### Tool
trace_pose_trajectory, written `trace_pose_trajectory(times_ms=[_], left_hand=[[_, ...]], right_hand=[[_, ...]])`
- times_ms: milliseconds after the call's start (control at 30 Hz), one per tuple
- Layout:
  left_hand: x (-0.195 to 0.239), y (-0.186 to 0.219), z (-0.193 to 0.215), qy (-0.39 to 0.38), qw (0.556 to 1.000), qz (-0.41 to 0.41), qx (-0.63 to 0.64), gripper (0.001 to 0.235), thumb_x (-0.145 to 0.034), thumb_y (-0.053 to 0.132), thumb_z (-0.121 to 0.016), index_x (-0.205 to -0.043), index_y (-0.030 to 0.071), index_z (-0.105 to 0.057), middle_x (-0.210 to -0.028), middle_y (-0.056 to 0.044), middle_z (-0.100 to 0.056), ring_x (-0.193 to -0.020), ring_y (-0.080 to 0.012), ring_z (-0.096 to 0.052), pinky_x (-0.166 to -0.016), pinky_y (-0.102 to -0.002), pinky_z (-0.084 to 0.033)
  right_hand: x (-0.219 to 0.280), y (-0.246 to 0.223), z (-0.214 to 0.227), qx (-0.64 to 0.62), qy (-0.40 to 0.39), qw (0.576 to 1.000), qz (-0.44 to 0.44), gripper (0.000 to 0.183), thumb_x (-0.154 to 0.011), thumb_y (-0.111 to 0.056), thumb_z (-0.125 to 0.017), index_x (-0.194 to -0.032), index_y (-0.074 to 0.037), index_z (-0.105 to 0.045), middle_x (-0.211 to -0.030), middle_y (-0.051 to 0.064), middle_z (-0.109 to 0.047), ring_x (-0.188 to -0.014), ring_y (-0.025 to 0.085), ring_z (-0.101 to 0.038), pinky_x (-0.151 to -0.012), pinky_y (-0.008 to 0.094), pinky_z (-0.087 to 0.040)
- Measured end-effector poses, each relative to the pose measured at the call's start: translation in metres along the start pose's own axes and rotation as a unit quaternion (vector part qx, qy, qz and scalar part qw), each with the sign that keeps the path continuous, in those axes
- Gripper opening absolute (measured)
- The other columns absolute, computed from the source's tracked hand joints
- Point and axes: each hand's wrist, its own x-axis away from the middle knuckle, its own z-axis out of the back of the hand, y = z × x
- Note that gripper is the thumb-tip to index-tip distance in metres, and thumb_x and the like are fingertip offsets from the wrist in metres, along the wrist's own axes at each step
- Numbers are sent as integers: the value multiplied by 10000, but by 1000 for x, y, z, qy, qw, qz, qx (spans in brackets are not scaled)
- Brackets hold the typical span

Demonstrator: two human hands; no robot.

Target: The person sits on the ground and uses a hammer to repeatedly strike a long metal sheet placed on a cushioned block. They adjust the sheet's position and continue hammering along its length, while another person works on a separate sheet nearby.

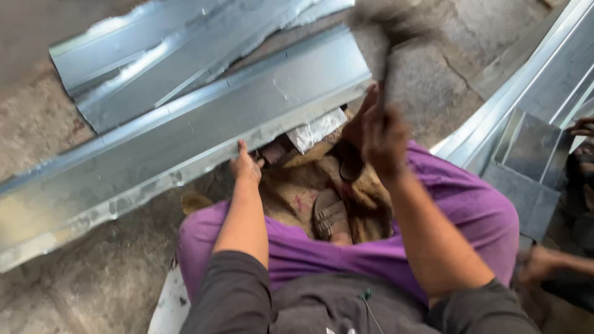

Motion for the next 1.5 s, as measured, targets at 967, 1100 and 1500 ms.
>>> trace_pose_trajectory(times_ms=[967,1100,1500], left_hand=[[12,7,1,14,999,-18,-28,602,-925,418,-745,-1359,62,-525,-1341,-121,-557,-1143,-326,-595,-940,-692,-529],[5,10,-6,7,999,-19,-35,592,-885,393,-739,-1367,123,-526,-1281,-65,-562,-1095,-285,-546,-948,-720,-467],[1,4,1,22,1000,-3,-17,629,-914,403,-764,-1388,81,-505,-1383,-138,-555,-1196,-366,-566,-956,-730,-500]], right_hand=[[31,24,-14,210,-12,976,61,329,-1077,-319,-541,-1147,3,-543,-945,235,-604,-782,334,-596,-668,444,-489],[40,31,-20,270,-140,928,-216,261,-1022,-287,-599,-1110,-42,-622,-848,233,-689,-784,378,-670,-706,499,-528],[22,63,-6,109,91,978,151,132,-1110,-173,-477,-1034,-73,-516,-812,140,-573,-668,254,-539,-546,366,-406]])
